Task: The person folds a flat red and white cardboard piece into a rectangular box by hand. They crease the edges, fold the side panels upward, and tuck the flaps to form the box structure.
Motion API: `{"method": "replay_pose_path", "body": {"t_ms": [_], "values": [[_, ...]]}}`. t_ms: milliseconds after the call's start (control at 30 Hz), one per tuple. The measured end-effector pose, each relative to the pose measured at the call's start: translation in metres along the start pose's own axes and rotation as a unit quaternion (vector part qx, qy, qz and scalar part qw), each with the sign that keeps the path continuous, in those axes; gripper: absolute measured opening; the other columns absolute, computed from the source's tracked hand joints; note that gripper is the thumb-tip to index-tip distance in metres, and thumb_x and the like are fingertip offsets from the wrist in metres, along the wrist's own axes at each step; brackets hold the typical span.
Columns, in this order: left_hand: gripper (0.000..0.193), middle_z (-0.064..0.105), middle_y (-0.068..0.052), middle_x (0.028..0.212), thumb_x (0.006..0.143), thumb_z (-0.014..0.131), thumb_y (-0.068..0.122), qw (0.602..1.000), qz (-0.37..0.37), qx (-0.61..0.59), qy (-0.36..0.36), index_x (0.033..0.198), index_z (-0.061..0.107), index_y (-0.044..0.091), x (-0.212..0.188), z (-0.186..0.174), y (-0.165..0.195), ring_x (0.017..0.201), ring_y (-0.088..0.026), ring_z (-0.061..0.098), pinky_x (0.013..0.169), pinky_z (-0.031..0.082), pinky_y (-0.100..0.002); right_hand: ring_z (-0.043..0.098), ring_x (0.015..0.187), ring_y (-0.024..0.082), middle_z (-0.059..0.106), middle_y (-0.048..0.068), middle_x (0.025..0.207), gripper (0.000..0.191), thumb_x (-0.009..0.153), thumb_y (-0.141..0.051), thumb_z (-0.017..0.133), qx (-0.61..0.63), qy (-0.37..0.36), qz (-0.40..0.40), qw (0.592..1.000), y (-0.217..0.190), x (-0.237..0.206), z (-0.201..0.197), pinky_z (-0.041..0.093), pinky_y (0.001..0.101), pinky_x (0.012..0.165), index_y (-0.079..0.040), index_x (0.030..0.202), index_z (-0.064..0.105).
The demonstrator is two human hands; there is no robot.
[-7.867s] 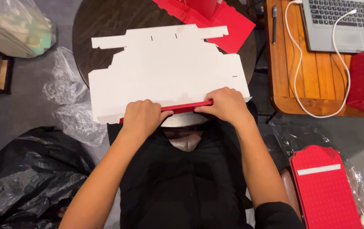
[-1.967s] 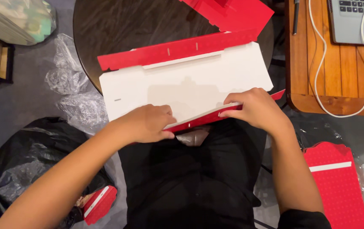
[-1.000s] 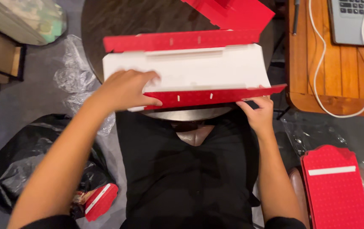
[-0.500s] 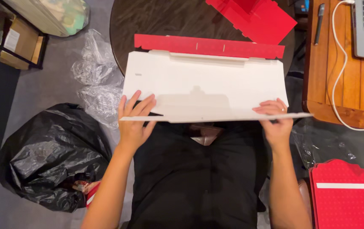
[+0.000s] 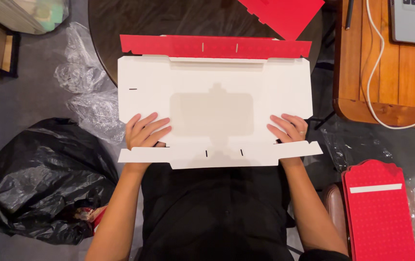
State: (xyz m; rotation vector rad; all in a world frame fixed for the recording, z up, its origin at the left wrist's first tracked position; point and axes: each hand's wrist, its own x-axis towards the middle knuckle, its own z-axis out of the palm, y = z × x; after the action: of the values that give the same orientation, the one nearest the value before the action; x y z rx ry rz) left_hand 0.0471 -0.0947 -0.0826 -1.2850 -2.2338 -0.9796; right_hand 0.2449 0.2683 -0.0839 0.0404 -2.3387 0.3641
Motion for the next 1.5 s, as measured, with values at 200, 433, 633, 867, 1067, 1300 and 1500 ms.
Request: {"method": "replay_pose_path", "body": {"t_ms": [200,433,633,867,1067,1300,1500], "values": [[0.022,0.078,0.000,0.113,0.093,0.072,0.034,0.997,-0.039,-0.046,0.048,0.095,0.069,0.012,0.002,0.008,-0.002,0.120,-0.026,0.068,0.111,0.039,-0.045,0.060,0.114,0.030,0.074,0.005,0.115,0.018,0.087,-0.026,0.070,0.039,0.014,0.070,0.997,-0.009,0.010,0.001,0.044,0.0390,0.103,-0.011,0.095,0.076],[0.026,0.075,-0.002,0.096,0.081,0.090,0.023,0.989,-0.101,-0.059,0.090,0.095,0.073,0.009,0.016,0.006,0.005,0.097,-0.025,0.066,0.092,0.040,-0.041,0.061,0.104,0.025,0.075,0.004,0.096,0.016,0.076,-0.005,0.082,0.129,-0.018,0.186,0.974,-0.004,0.019,-0.010,0.045,0.0360,0.097,-0.007,0.092,0.078],[0.025,0.068,-0.004,0.090,0.082,0.092,0.023,0.976,-0.210,-0.035,0.045,0.091,0.073,0.009,0.032,-0.004,0.015,0.084,-0.024,0.057,0.084,0.039,-0.037,0.069,0.093,0.019,0.074,0.012,0.097,0.018,0.088,-0.010,0.080,0.189,-0.069,0.309,0.929,0.012,0.025,-0.014,0.052,0.0300,0.086,0.003,0.099,0.074],[0.032,0.058,-0.006,0.071,0.079,0.092,0.028,0.937,-0.342,-0.070,-0.019,0.095,0.074,0.007,0.057,-0.012,0.016,0.064,-0.022,0.050,0.070,0.039,-0.036,0.064,0.084,0.007,0.076,0.003,0.090,0.019,0.095,-0.015,0.075,0.295,-0.174,0.403,0.849,0.036,0.044,-0.017,0.051,0.0244,0.077,0.004,0.095,0.075],[0.031,0.063,-0.004,0.072,0.081,0.090,0.032,0.948,-0.314,-0.034,-0.026,0.094,0.075,0.009,0.065,-0.013,0.018,0.066,-0.021,0.058,0.073,0.041,-0.036,0.060,0.071,0.005,0.072,0.003,0.076,0.023,0.090,-0.020,0.081,0.234,-0.196,0.408,0.860,0.035,0.063,-0.011,0.048,0.0236,0.065,0.002,0.088,0.077],[0.039,0.066,-0.005,0.091,0.083,0.092,0.037,0.978,-0.146,0.136,0.056,0.100,0.072,0.009,0.045,-0.009,0.026,0.089,-0.025,0.061,0.078,0.040,-0.040,0.057,0.072,0.021,0.057,0.006,0.073,0.042,0.076,-0.029,0.095,0.004,-0.061,0.382,0.922,-0.002,0.060,-0.008,0.045,0.0365,0.064,-0.002,0.084,0.064],[0.027,0.071,-0.004,0.100,0.091,0.088,0.025,0.988,-0.115,0.089,0.059,0.107,0.072,0.009,0.032,-0.001,0.012,0.098,-0.024,0.061,0.090,0.038,-0.039,0.051,0.099,0.027,0.055,0.006,0.101,0.044,0.081,-0.026,0.092,-0.006,0.111,0.347,0.931,-0.024,0.043,0.016,0.045,0.0403,0.089,-0.007,0.100,0.057]]}}
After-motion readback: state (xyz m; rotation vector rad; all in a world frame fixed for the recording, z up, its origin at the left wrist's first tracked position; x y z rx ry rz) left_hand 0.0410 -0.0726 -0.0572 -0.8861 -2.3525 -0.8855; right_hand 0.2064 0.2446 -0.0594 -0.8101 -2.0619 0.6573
